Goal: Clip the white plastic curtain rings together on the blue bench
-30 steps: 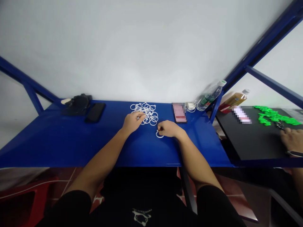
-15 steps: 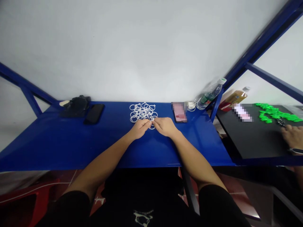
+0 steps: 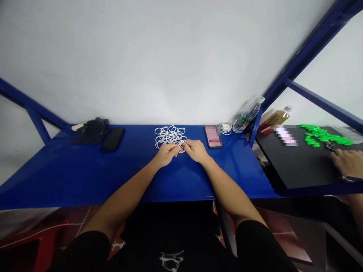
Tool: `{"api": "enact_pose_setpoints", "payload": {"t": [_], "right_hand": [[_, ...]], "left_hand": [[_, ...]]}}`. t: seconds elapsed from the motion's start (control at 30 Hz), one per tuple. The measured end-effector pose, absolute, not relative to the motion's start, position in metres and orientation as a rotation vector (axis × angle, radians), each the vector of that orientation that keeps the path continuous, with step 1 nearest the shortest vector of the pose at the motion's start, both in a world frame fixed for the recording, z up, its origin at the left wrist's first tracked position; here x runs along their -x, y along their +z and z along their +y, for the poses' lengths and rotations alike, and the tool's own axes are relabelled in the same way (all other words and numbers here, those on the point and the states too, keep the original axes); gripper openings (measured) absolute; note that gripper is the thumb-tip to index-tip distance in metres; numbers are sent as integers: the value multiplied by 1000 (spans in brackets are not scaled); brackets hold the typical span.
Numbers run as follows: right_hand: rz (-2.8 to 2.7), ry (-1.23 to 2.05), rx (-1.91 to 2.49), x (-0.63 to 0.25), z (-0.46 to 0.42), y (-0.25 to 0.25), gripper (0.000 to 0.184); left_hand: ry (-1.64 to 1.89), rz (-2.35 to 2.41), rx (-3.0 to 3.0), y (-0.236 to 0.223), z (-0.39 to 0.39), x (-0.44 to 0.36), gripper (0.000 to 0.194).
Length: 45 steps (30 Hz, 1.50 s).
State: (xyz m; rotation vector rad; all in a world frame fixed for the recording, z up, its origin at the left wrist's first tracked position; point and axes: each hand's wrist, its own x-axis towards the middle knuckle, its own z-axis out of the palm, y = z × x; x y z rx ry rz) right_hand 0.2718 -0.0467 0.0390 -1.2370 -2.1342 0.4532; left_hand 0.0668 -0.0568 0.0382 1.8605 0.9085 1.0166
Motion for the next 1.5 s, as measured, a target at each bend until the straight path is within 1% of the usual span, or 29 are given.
{"api": "enact_pose_setpoints", "payload": {"t": [0.13,0.2,0.27,0.33,0.4,0.43,0.47,0.53,0.6,0.63,0.67,0.73,0.87,1.03,1.13,1.23,1.4,1.5], "right_hand": [[-2110,415,1250,-273,-39,28,49],[-2093,368,1257,-271,-35,21,50],[-2080,308,1209,-269,-31,17,46],[-2090,267,1139,-267,-28,13,45],[-2127,255,1102,-266,-26,10,57],[-2152,253,1107,-266,-25,9,67],[-2179,252,1126,-266,-25,7,78],[-2238,260,1195,-267,-25,3,96],[-2307,281,1271,-266,-27,-1,106],[-2344,291,1300,-265,-27,-3,109],[-2377,297,1322,-264,-28,-4,110],[-2426,298,1352,-262,-28,-4,112],[-2453,303,1378,-258,-19,3,107],[-2495,303,1407,-250,18,24,93],[-2518,314,1429,-238,44,33,86],[-2562,355,1432,-224,63,33,85],[-2643,434,1383,-214,68,25,80],[-2632,436,1359,-217,60,24,76]], "left_hand": [[984,1251,-2157,36,-45,-52,40],[956,1431,-2219,34,-38,-44,31],[930,1572,-2200,31,-31,-37,24],[920,1664,-2181,29,-24,-30,29],[927,1696,-2228,26,-19,-23,38],[922,1694,-2271,25,-17,-19,45],[893,1683,-2322,24,-16,-16,56],[722,1640,-2395,21,-15,-10,90],[457,1576,-2396,18,-15,-7,123],[337,1544,-2378,16,-15,-6,135],[249,1521,-2358,14,-16,-6,143],[173,1492,-2335,11,-16,-6,150],[222,1462,-2340,8,-15,-8,148],[331,1504,-2398,6,-14,-13,145],[354,1580,-2397,4,-12,-16,140],[365,1644,-2385,2,-9,-16,135],[365,1709,-2330,2,-3,-12,136],[375,1670,-2321,2,-2,-13,127]]}}
